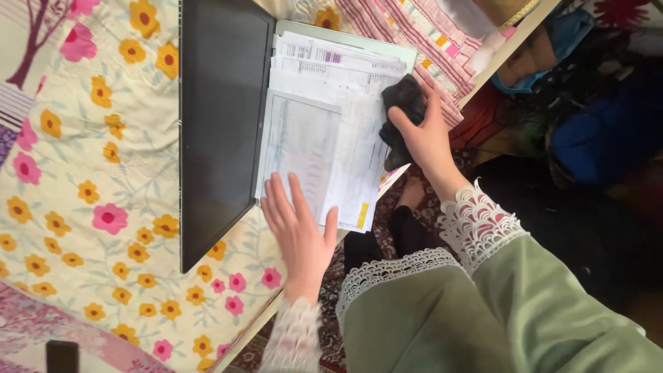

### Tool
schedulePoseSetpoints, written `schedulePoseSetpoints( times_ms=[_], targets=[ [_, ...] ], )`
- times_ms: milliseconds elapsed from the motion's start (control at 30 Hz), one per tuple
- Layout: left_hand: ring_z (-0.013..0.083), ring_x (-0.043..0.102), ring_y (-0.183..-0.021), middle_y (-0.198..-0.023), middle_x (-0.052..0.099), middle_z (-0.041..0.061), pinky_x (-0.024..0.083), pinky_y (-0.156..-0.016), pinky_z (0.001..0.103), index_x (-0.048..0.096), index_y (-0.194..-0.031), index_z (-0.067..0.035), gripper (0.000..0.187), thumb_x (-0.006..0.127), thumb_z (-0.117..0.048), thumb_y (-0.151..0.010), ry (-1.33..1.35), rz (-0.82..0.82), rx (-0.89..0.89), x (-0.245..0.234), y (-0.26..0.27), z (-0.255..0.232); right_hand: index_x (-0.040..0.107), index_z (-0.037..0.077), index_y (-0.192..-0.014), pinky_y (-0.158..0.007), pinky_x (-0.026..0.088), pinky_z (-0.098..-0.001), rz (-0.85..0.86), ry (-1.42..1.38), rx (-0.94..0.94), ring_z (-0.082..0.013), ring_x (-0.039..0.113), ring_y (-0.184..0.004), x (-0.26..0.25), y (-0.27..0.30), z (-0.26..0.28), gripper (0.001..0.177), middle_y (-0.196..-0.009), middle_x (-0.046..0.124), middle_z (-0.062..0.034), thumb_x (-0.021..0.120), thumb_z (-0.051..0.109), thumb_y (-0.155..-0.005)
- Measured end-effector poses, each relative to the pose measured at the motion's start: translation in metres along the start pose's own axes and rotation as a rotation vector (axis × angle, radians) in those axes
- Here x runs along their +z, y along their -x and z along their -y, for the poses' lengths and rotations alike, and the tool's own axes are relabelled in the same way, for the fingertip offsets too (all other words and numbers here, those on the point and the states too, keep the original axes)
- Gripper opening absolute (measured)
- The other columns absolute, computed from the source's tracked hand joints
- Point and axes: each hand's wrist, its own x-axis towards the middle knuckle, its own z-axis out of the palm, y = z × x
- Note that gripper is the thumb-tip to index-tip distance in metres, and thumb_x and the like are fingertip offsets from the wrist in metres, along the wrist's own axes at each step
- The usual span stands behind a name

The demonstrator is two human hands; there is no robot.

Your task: Cleaning a glass cabinet, wiping a laptop, and tying back curtains in a bedroom

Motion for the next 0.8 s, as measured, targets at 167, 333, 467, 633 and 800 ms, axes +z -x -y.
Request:
schedulePoseSetpoints(
  times_ms=[167, 333, 467, 633, 800],
  targets=[
    [0.0558, 0.003, -0.152, -0.165, 0.004, 0.035, 0.006, -0.119, 0.069, 0.016, -0.164, -0.004, 0.096, 0.062, -0.053, -0.095, 0.264, 0.095, -0.505, 0.087, 0.003, -0.011, 0.070, 0.030, -0.126, -0.087, 0.059, -0.0348, 0.000, 0.063, 0.067, -0.0185, 0.073, -0.107, 0.018, -0.004, -0.070, 0.047, -0.109, 0.076, -0.0028, 0.084, 0.046, -0.085],
    [0.0522, 0.008, -0.153, -0.166, 0.009, 0.027, 0.014, -0.118, 0.070, 0.031, -0.160, -0.010, 0.073, 0.063, -0.035, -0.099, 0.461, 0.005, -0.495, 0.067, 0.008, -0.032, 0.070, 0.014, -0.123, -0.081, 0.060, -0.0400, 0.015, -0.105, 0.181, -0.0245, 0.074, -0.100, 0.030, 0.052, -0.071, 0.047, -0.107, 0.076, -0.0134, 0.086, 0.032, -0.082],
    [0.0425, 0.016, -0.150, -0.157, 0.015, 0.023, 0.016, -0.123, 0.058, 0.027, -0.155, -0.013, 0.080, 0.075, -0.020, -0.092, 0.711, -0.323, -1.039, 0.095, 0.041, -0.032, 0.055, 0.004, -0.135, -0.068, 0.062, -0.0506, 0.057, -0.300, 0.375, -0.0343, 0.072, -0.092, 0.039, 0.063, -0.085, 0.065, -0.113, 0.068, -0.0246, 0.087, 0.025, -0.083],
    [0.0340, 0.010, -0.156, -0.162, 0.005, 0.021, 0.019, -0.122, 0.054, 0.016, -0.162, -0.024, 0.092, 0.075, -0.011, -0.092, 1.308, -0.464, -1.502, 0.034, 0.008, -0.039, 0.057, 0.007, -0.129, -0.066, 0.063, -0.0448, 0.095, -0.330, 0.382, -0.0292, 0.071, -0.088, 0.053, 0.067, -0.048, 0.059, -0.106, 0.067, -0.0195, 0.087, 0.021, -0.080],
    [0.0381, 0.039, -0.144, -0.153, 0.032, 0.024, 0.034, -0.115, 0.057, 0.018, -0.158, -0.019, 0.092, 0.077, -0.015, -0.087, 1.507, -0.571, -1.663, -0.026, -0.029, -0.033, 0.064, 0.005, -0.121, -0.073, 0.061, -0.0465, 0.175, -0.415, 0.397, -0.0306, 0.070, -0.094, 0.042, 0.067, -0.058, 0.044, -0.106, 0.066, -0.0205, 0.079, 0.005, -0.080]
  ],
)
